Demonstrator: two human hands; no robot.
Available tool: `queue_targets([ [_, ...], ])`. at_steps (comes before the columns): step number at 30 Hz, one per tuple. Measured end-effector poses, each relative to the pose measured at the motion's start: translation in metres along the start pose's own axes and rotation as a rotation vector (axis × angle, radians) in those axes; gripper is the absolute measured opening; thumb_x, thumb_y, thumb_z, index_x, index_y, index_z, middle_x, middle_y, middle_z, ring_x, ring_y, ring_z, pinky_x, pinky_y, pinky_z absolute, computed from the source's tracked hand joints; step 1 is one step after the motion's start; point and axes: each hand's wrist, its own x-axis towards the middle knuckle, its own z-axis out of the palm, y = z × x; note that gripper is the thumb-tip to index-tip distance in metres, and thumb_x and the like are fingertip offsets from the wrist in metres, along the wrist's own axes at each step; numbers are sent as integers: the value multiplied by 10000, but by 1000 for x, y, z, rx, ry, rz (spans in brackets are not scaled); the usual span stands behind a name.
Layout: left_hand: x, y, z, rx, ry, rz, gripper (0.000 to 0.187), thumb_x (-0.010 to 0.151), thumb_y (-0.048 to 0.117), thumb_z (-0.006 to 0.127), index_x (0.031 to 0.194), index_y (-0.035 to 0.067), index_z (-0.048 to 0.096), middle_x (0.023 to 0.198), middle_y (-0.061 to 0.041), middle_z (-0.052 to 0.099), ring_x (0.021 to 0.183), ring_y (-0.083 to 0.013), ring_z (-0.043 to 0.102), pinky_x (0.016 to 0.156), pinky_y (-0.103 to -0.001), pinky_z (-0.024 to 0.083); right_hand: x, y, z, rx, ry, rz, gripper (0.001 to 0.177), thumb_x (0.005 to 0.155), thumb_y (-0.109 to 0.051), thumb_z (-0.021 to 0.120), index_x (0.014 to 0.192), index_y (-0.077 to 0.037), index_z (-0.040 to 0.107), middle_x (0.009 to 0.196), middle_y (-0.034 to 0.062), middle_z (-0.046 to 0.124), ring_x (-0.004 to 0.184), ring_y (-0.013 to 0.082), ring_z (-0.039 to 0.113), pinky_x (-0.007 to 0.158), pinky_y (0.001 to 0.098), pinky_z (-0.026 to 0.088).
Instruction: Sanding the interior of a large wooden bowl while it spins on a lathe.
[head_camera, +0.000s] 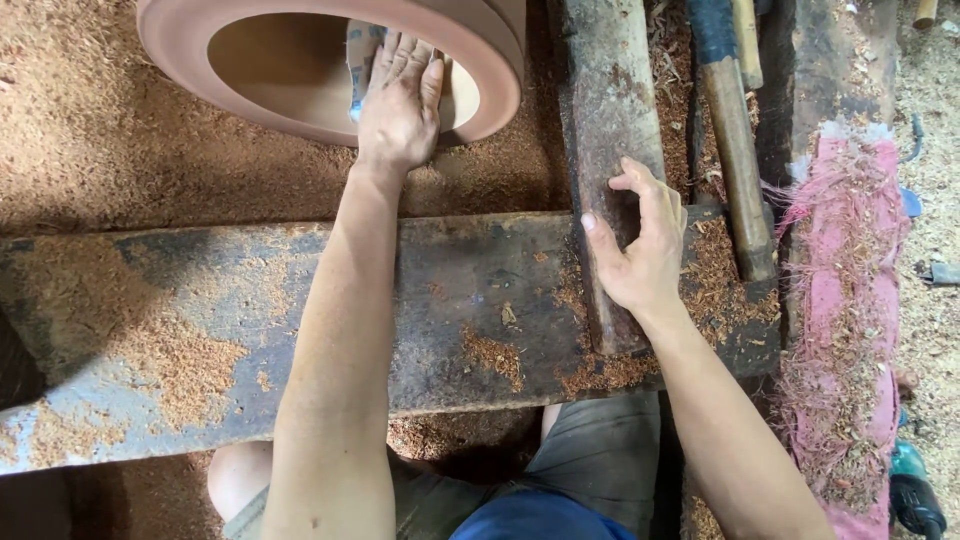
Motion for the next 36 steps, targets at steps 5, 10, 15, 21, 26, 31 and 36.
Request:
queue_targets([
  [5, 12, -5, 10, -51, 31, -57, 481, 1137, 364, 395, 1532, 113, 505, 1661, -149, 366, 1565, -322, 266, 1310, -424, 200, 0, 2, 1, -11, -7, 3, 620, 1047, -412, 682, 1514, -56, 483, 1301, 96, 653, 1310, 305, 545, 1171, 483, 356],
  [10, 26, -12, 11, -54, 50, -38, 460, 1141, 324, 381, 1472, 62, 563, 1587, -193, 426, 1510, -393, 292, 1257, -482, 229, 3, 3, 0, 6, -8, 31, 624, 1041, -413, 684, 1512, -55, 489, 1277, 96, 661, 1300, 306, 549, 1171, 485, 359],
  [15, 41, -23, 7, -27, 90, 22, 352, 1088, 216, 439, 1239, -6, 667, 1250, -241, 644, 1209, -401, 588, 1070, -518, 457, 6, 5, 2, 0, -3, 42, 621, 1022, -377, 704, 1502, -42, 497, 1255, 97, 680, 1299, 318, 541, 1161, 475, 370],
  [21, 52, -43, 5, 120, -14, 34, 268, 1005, 114, 445, 1093, 56, 691, 1000, -191, 715, 914, -365, 705, 868, -486, 588, 7, 4, 2, 14, -6, 55, 618, 1025, -356, 712, 1507, -36, 494, 1249, 95, 681, 1291, 309, 547, 1175, 470, 377],
  [26, 38, -25, -1, 72, 23, 37, 379, 1091, 275, 414, 1144, 22, 690, 1047, -222, 697, 996, -370, 681, 910, -513, 549, 6, 5, 1, 8, -15, 40, 607, 1036, -345, 716, 1506, -35, 491, 1257, 99, 674, 1302, 316, 542, 1183, 467, 371],
  [31, 20, -14, -6, 2, 33, 31, 470, 1132, 395, 404, 1272, 59, 701, 1233, -240, 665, 1166, -405, 628, 1006, -510, 507, 3, 5, 2, 3, -12, 25, 614, 1037, -353, 717, 1511, -38, 488, 1288, 104, 669, 1310, 313, 544, 1185, 469, 365],
  [36, 6, -8, -9, -95, 115, 179, 448, 1127, 318, 433, 1416, 59, 655, 1488, -216, 562, 1406, -405, 490, 1168, -469, 413, 2, 7, 3, -11, -15, 11, 616, 1048, -380, 699, 1517, -41, 486, 1295, 100, 659, 1308, 311, 542, 1182, 476, 359],
])
